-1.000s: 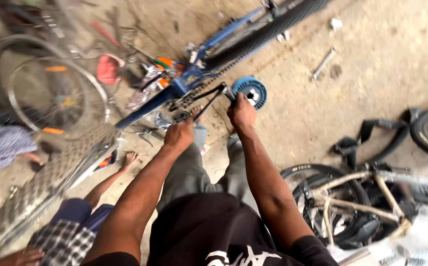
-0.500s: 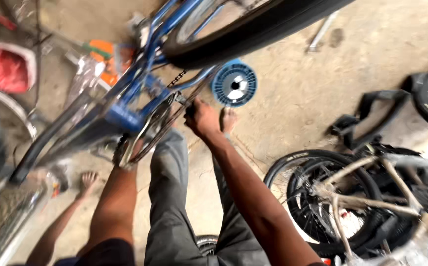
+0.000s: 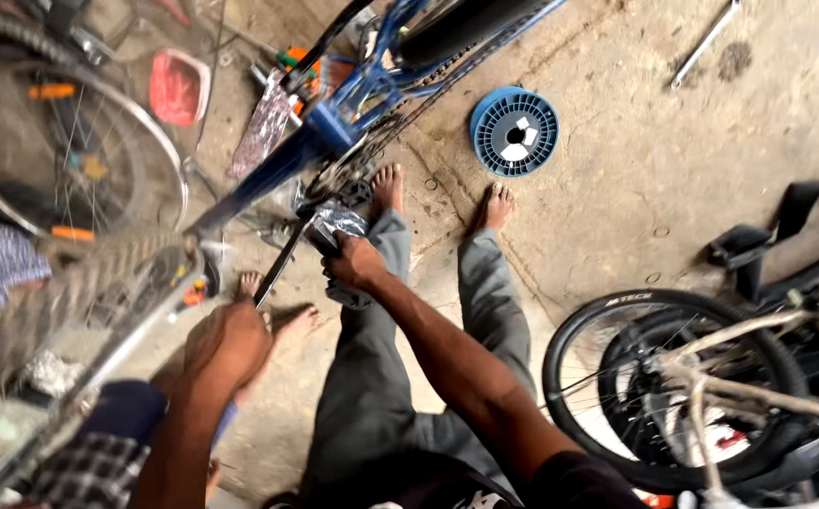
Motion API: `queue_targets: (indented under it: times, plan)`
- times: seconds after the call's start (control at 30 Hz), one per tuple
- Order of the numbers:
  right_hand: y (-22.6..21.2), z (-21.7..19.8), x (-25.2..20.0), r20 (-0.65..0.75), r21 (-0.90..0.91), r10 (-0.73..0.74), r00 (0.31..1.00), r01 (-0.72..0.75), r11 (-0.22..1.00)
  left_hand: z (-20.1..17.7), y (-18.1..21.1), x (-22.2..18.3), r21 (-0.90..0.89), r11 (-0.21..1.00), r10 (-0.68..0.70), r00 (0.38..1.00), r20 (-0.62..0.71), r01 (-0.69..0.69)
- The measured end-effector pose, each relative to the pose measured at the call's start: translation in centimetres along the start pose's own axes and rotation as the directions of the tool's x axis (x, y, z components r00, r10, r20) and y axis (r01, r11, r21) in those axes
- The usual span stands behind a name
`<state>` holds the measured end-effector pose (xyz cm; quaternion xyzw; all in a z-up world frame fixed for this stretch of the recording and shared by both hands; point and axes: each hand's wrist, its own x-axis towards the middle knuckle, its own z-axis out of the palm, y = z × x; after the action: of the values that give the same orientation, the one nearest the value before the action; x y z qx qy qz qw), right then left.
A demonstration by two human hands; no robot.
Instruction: The person repairs a bicycle by using various wrenches to adjust the pedals, chain, and frame components while it sits on the shop floor.
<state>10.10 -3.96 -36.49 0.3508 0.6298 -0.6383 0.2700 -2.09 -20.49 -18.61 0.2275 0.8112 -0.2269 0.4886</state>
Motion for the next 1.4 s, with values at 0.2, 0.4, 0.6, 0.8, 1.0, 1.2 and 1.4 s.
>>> queue_targets:
  times: [0.2, 0.4, 0.6, 0.8, 1.0, 1.2, 1.4]
  plan:
    - [-0.9, -1.8, -0.8, 0.074, -0.050, -0.026, 0.997, 0.030, 0.998, -4.2, 4.5, -3.2, 0.079, 0.986, 0.161, 0.970, -0.183, -0.149]
    - [-3.9, -2.2, -3.3, 0.038, -0.176, 0.100, 0.994, -0.092, 0.980, -11.9, 7.6, -6.5, -0.105, 0.993, -0.058, 0.996, -0.063, 0.051]
    - [-3.7, 0.0, -3.4, -0.105, -0.203, 0.100, 0.989, -0.120, 0.972, -17.8, 10.8, -7.7, 0.145, 0.986, 0.078, 0.996, 0.043, -0.083]
    - [-1.9, -0.1, -2.4, -0.067, -0.265, -0.015, 0.998, -0.003, 0.964, -21.5, 12.7, -15.3, 0.003, 0.971, 0.238, 0.971, 0.002, -0.238]
    - [-6.1, -5.4, -11.7, 0.081, 0.092, -0.206, 0.975, 0.198, 0.976, -17.1, 4.5, -17.4, -0.186, 0.867, 0.287, 0.768, -0.573, -0.463]
    - [-9.7, -16.1, -19.6, -0.099, 0.018, -0.130, 0.987, 0.133, 0.991, -14.5, -0.5, -19.8, -0.135, 0.877, 0.285, 0.724, -0.628, -0.462]
    - [-12.1, -19.7, -21.8, -0.219, -0.126, -0.151, 0.964, 0.125, 0.984, -15.1, 4.6, -18.3, -0.035, 0.877, 0.386, 0.747, -0.541, -0.478]
